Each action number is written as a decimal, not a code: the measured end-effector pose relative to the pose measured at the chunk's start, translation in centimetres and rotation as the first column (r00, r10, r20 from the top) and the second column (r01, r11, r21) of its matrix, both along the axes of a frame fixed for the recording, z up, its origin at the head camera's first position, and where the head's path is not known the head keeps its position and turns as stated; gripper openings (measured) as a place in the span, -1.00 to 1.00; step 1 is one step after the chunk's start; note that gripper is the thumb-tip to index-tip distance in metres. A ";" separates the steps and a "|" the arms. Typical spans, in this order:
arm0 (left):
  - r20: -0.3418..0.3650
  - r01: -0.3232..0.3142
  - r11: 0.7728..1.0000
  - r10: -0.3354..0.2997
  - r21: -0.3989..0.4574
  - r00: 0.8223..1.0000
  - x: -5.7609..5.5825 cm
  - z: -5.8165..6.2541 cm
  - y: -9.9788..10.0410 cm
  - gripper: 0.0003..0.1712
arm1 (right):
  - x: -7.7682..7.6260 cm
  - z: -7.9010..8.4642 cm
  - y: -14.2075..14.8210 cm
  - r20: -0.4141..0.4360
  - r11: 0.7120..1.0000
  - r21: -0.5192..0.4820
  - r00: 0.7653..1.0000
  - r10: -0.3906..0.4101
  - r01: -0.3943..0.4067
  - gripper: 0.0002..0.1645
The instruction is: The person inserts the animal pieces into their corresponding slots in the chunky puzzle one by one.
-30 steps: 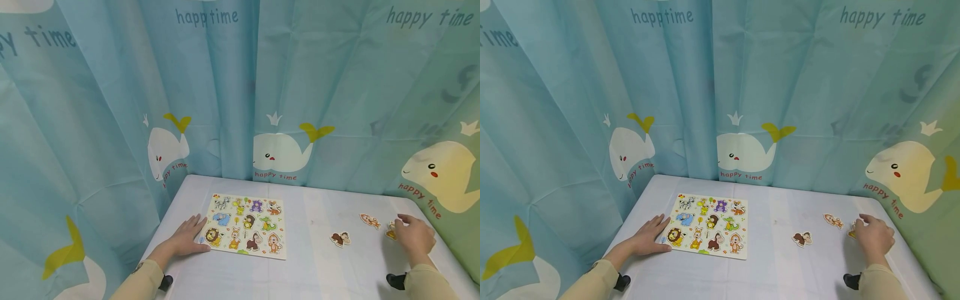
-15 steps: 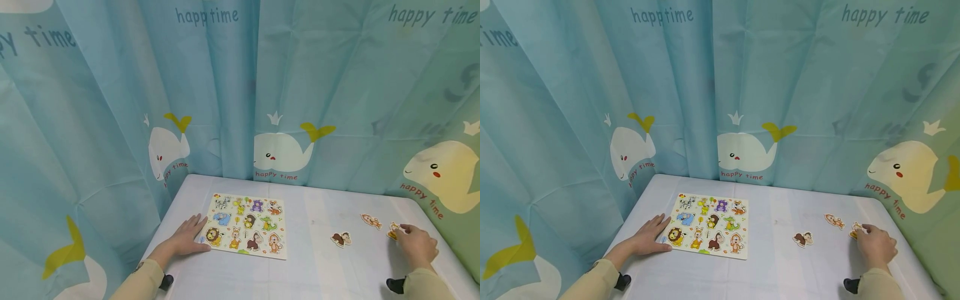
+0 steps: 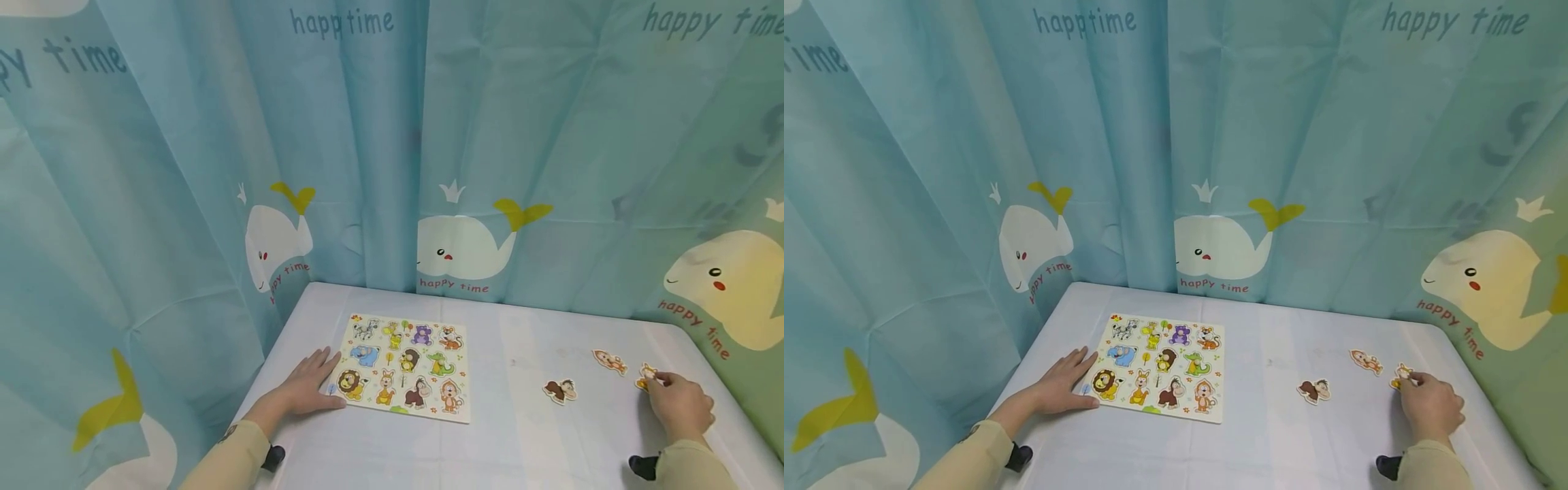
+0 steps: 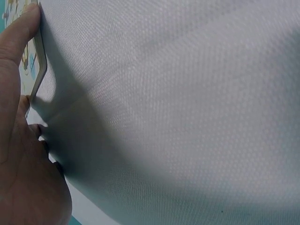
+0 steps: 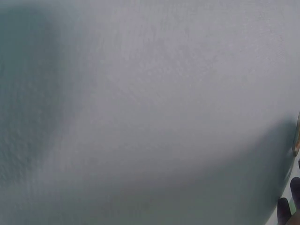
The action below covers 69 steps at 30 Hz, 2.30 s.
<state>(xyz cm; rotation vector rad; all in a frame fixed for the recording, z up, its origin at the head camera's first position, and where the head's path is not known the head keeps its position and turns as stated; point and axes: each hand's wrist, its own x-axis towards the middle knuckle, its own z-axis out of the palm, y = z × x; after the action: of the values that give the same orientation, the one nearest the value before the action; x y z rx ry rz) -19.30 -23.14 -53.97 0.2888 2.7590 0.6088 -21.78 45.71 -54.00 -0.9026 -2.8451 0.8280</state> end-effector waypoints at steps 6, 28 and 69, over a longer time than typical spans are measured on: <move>0.004 0.003 1.000 -0.003 0.003 1.000 0.0 0.4 0.1 0.23 | -0.3 0.0 0.0 0.014 1.000 -0.002 1.000 -0.001 0.001 -0.47; 0.005 0.011 1.000 -0.011 -0.005 1.000 0.1 0.8 0.2 0.22 | -1.0 0.0 -0.3 0.070 0.998 0.000 0.996 -0.057 0.057 -0.53; 0.002 0.014 1.000 -0.014 0.002 1.000 0.2 0.8 0.0 0.22 | -2.7 2.8 -3.5 -0.165 0.990 0.056 0.976 0.138 -0.131 -0.44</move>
<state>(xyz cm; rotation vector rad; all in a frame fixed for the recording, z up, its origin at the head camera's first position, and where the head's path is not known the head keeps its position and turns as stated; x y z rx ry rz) -19.09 -23.10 -53.20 0.3072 2.7519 0.6080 -24.53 42.26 -51.20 -0.6080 -2.7877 0.8074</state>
